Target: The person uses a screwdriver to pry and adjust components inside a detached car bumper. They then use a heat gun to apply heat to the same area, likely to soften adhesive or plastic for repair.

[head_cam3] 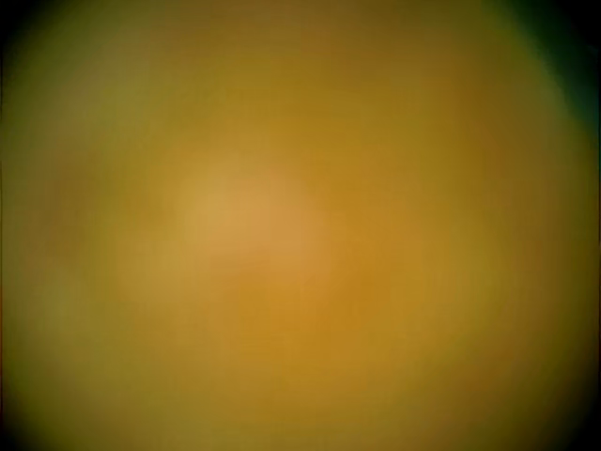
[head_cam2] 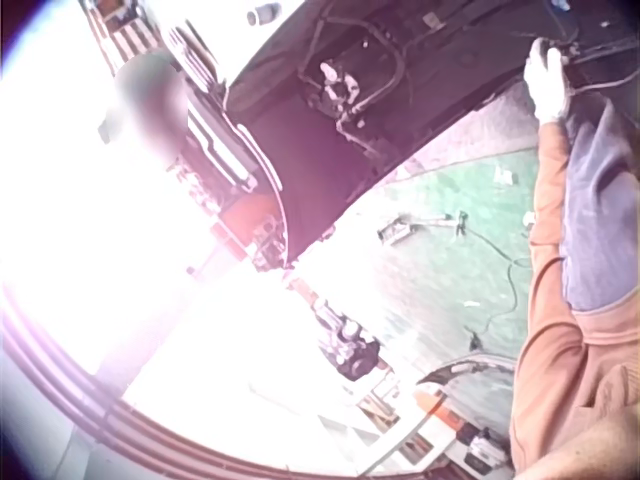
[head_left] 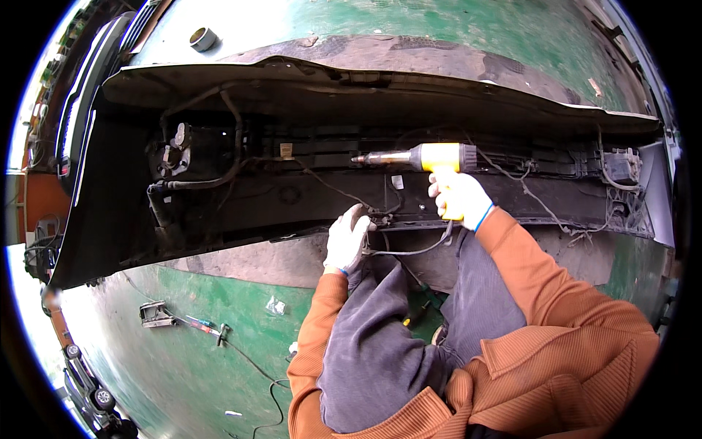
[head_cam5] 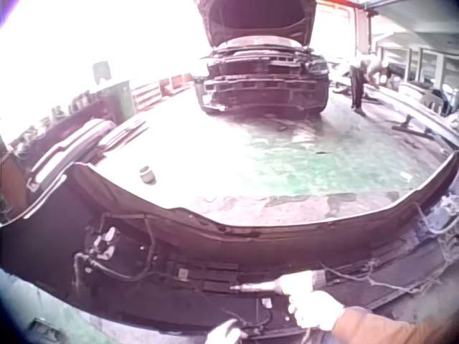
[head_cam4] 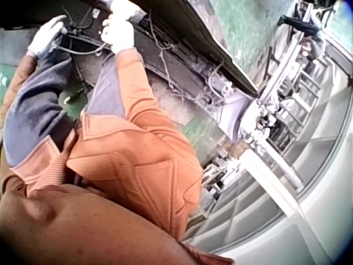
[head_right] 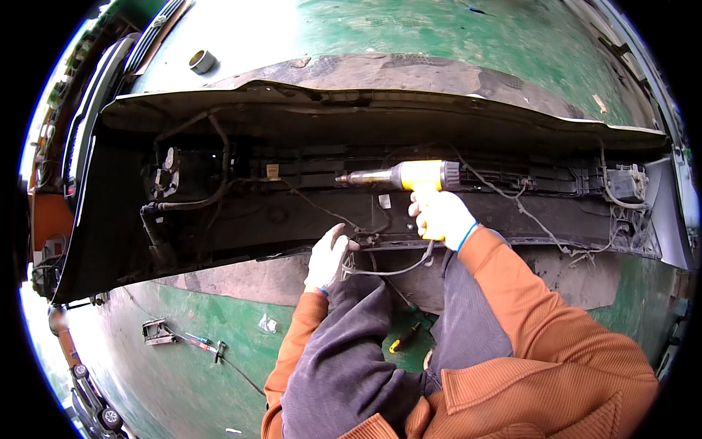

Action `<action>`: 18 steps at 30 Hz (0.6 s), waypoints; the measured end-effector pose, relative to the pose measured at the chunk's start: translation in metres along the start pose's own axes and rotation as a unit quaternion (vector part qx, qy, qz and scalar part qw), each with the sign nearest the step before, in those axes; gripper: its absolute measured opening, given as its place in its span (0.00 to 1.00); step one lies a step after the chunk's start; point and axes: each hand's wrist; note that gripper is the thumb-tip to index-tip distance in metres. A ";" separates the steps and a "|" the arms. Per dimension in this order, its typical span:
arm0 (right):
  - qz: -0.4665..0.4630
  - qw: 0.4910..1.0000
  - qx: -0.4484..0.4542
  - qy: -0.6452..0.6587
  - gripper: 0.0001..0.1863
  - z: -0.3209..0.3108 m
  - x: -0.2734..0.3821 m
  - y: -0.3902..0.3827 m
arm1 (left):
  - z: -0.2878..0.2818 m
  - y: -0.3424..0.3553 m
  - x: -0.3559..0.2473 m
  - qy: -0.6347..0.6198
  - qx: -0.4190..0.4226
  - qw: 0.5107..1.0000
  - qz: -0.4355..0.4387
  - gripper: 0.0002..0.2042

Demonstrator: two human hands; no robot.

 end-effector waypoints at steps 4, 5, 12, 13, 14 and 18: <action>-0.003 1.000 -0.015 0.013 0.09 -0.001 -0.025 -0.003 | 0.001 0.001 -0.004 0.047 0.007 0.998 0.030 0.25; -0.007 1.000 -0.022 0.000 0.09 -0.002 -0.027 0.002 | 0.003 0.001 0.000 0.047 0.006 0.998 0.032 0.25; -0.008 1.000 -0.002 0.016 0.06 0.004 -0.023 0.005 | 0.002 -0.001 0.001 0.057 0.002 0.998 0.030 0.25; -0.001 1.000 0.002 0.024 0.06 0.003 -0.023 0.006 | 0.002 -0.001 0.000 0.053 0.002 0.998 0.033 0.25; 0.002 1.000 0.007 0.026 0.06 0.002 -0.023 0.007 | 0.002 -0.001 0.000 0.048 0.002 0.998 0.036 0.25; 0.005 1.000 0.011 0.023 0.06 -0.003 -0.024 0.015 | 0.002 0.000 -0.004 0.044 0.003 0.998 0.034 0.25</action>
Point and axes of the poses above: each hand's wrist, its own y-axis towards the middle knuckle, its own z-axis out of the palm, x = y × z, and after that the axes turned 9 degrees about z, right-handed
